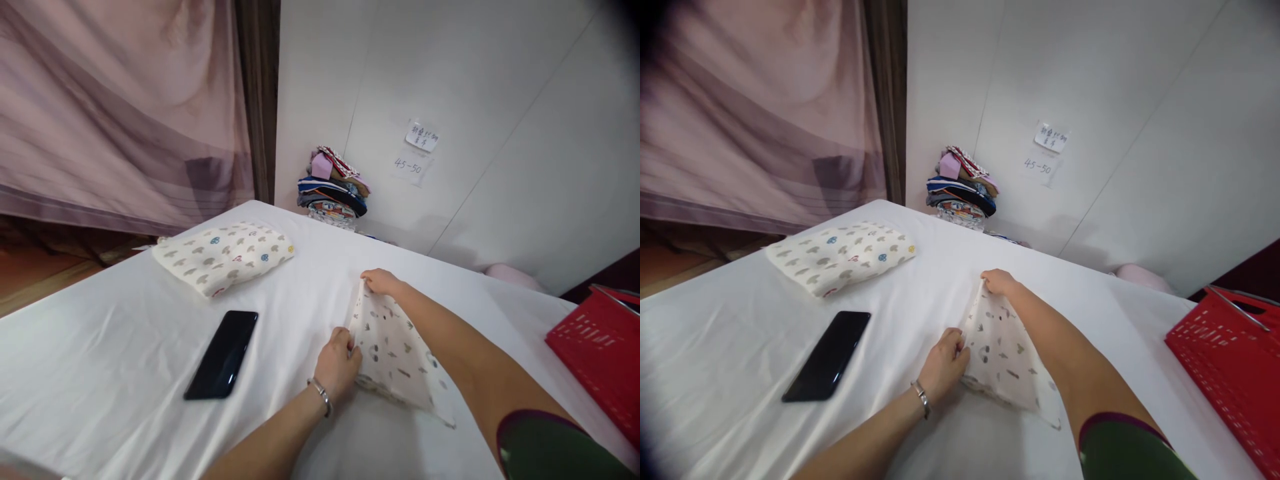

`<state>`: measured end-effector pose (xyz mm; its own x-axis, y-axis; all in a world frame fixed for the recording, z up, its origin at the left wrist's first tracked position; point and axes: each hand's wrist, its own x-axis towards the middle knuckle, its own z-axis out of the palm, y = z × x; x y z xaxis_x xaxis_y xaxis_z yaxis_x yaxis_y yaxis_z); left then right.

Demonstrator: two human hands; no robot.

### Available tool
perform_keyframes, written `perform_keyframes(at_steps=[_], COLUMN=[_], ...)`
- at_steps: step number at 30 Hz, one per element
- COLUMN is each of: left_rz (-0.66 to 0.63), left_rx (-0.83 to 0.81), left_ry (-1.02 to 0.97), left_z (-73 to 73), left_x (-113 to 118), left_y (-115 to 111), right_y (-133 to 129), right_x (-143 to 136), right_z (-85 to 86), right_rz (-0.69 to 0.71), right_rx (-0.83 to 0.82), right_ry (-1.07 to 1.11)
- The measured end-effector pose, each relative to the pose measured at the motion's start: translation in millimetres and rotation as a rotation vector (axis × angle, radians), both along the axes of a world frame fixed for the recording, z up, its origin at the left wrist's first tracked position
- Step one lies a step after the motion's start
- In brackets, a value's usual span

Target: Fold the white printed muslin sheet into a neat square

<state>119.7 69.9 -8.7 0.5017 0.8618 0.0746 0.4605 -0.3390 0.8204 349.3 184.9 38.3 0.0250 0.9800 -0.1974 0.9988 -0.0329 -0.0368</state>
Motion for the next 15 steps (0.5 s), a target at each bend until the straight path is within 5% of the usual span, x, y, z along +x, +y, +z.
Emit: perform_keyframes(at_steps=[7,15], left_rz=[0.004,0.001], left_rx=[-0.016,-0.029], left_ry=[0.023,0.007], left_z=[3.8,2.2], left_x=[0.4,-0.6], left_y=[-0.1,1.4], right_y=[-0.5,-31.2], right_x=[-4.8,-11.5], right_z=[-7.4,-17.1], right_rz=[-0.037,-0.163], right_rx=[0.055,0.253], right_ry=[-0.037,0.097])
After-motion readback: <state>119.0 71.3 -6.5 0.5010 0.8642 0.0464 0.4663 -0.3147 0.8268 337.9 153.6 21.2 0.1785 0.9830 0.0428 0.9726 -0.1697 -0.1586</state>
